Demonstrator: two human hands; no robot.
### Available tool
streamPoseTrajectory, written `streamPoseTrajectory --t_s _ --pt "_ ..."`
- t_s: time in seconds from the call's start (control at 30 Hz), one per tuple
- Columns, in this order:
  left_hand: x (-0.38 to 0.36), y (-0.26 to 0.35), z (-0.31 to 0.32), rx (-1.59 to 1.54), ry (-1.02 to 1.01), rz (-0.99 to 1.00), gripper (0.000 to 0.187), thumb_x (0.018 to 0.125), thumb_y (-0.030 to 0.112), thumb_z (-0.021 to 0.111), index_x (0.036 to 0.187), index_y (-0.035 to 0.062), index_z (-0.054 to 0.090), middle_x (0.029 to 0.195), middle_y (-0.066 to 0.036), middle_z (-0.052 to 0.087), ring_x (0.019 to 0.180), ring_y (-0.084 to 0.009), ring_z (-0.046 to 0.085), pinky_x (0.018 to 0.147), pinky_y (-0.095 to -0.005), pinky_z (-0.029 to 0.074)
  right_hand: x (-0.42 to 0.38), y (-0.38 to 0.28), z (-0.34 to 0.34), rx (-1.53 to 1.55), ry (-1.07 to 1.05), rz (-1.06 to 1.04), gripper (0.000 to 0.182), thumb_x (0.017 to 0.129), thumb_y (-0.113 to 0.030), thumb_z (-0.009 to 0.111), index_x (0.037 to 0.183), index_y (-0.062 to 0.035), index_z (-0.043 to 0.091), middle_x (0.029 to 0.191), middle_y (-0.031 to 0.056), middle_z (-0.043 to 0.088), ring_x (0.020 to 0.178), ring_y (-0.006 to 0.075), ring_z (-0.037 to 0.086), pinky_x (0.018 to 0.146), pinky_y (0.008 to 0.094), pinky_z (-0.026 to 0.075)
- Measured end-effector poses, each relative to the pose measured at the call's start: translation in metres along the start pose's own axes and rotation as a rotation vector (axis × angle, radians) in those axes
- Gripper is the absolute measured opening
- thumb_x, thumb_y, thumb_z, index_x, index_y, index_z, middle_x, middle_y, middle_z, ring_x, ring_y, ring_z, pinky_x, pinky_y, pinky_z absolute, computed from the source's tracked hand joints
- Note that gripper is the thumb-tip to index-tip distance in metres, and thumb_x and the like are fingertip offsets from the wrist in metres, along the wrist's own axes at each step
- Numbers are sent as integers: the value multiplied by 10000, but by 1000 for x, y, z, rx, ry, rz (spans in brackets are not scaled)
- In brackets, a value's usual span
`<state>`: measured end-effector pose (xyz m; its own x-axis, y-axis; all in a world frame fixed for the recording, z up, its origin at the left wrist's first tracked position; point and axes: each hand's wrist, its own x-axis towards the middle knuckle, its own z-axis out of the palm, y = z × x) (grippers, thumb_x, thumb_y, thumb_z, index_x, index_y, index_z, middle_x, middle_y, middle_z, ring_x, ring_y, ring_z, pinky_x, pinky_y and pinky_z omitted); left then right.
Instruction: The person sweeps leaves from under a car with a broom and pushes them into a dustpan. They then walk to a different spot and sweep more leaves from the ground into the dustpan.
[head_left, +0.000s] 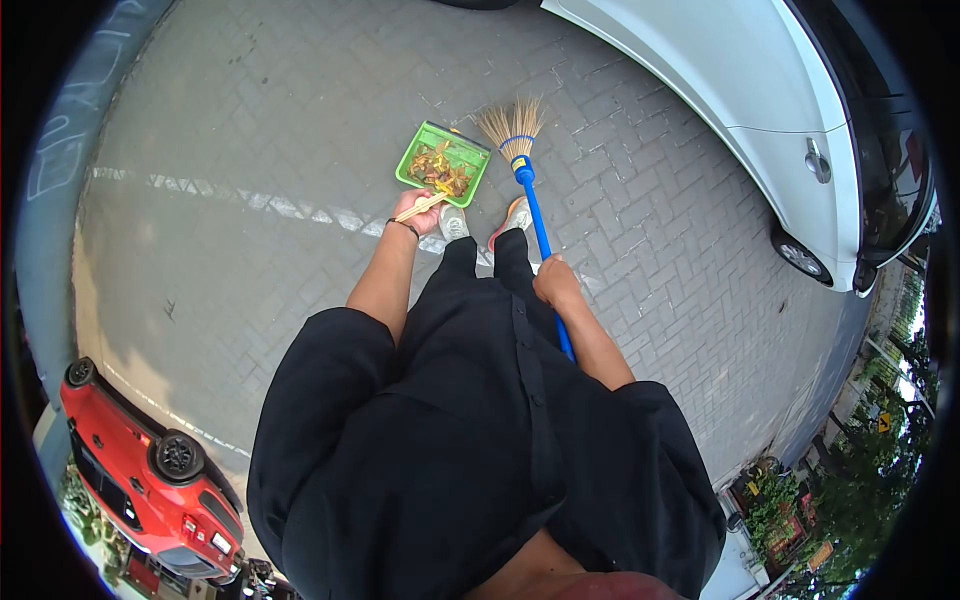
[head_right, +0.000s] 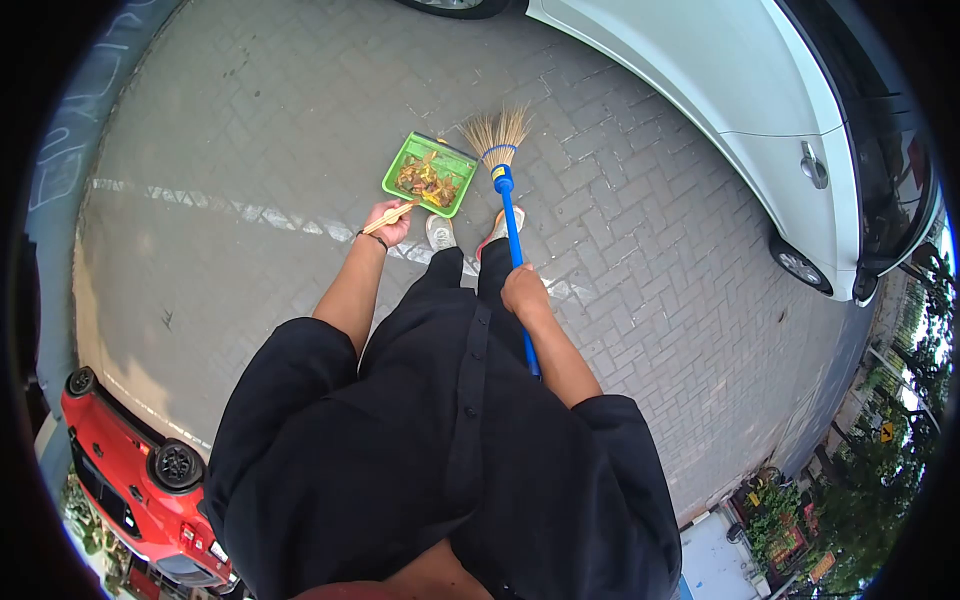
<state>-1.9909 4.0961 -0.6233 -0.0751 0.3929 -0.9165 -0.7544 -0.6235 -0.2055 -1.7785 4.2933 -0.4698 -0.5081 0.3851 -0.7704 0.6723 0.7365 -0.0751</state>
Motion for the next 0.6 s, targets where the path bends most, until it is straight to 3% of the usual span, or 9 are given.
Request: streamPoseTrajectory --t_s 0.1,0.13,0.33,0.43,0.47,0.57,0.6 --pt "2 4 -5 3 35 -19 83 914 36 442 844 6 410 651 -55 490 493 -117 517 460 -228 477 -22 -4 7 -17 -102 -49 307 794 -38 485 977 208 476 804 330 621 797 398 660 663 424 545" --pt "4 7 -6 12 29 -29 73 890 8 448 826 8 412 651 -56 491 497 -127 513 476 -239 479 -28 7 10 21 -107 -93 336 836 -92 498 986 207 475 810 334 621 798 404 658 669 425 542" --pt "23 19 -22 116 -15 -68 67 885 14 490 848 19 434 679 -57 508 502 -109 512 461 -236 442 -105 20 -43 241 -333 137 434 916 -260 510 963 171 509 765 302 627 619 357 654 626 429 524" --pt "20 15 -22 180 -72 -96 61 887 14 501 864 16 445 682 -54 511 503 -102 514 457 -228 438 -126 35 -56 421 -361 265 425 919 -269 518 971 153 519 727 263 633 545 308 639 597 424 513" --pt "23 8 -25 194 -74 -98 53 891 12 501 877 11 450 689 -54 517 506 -92 514 457 -215 437 -132 47 -53 465 -325 299 415 922 -276 517 877 134 565 668 217 629 506 269 626 577 404 510" --pt "2 -26 10 297 -4 -126 67 900 45 465 840 18 451 637 -32 483 485 -107 463 442 -212 414 -135 74 -52 628 -309 413 432 925 -268 506 729 108 590 617 195 615 508 265 626 574 392 510" --pt "-5 -41 19 306 -45 -152 69 887 40 438 824 18 453 622 -30 474 479 -114 442 446 -215 420 -137 85 -51 632 -285 433 471 923 -260 505 591 67 575 577 161 600 501 248 613 553 383 505"
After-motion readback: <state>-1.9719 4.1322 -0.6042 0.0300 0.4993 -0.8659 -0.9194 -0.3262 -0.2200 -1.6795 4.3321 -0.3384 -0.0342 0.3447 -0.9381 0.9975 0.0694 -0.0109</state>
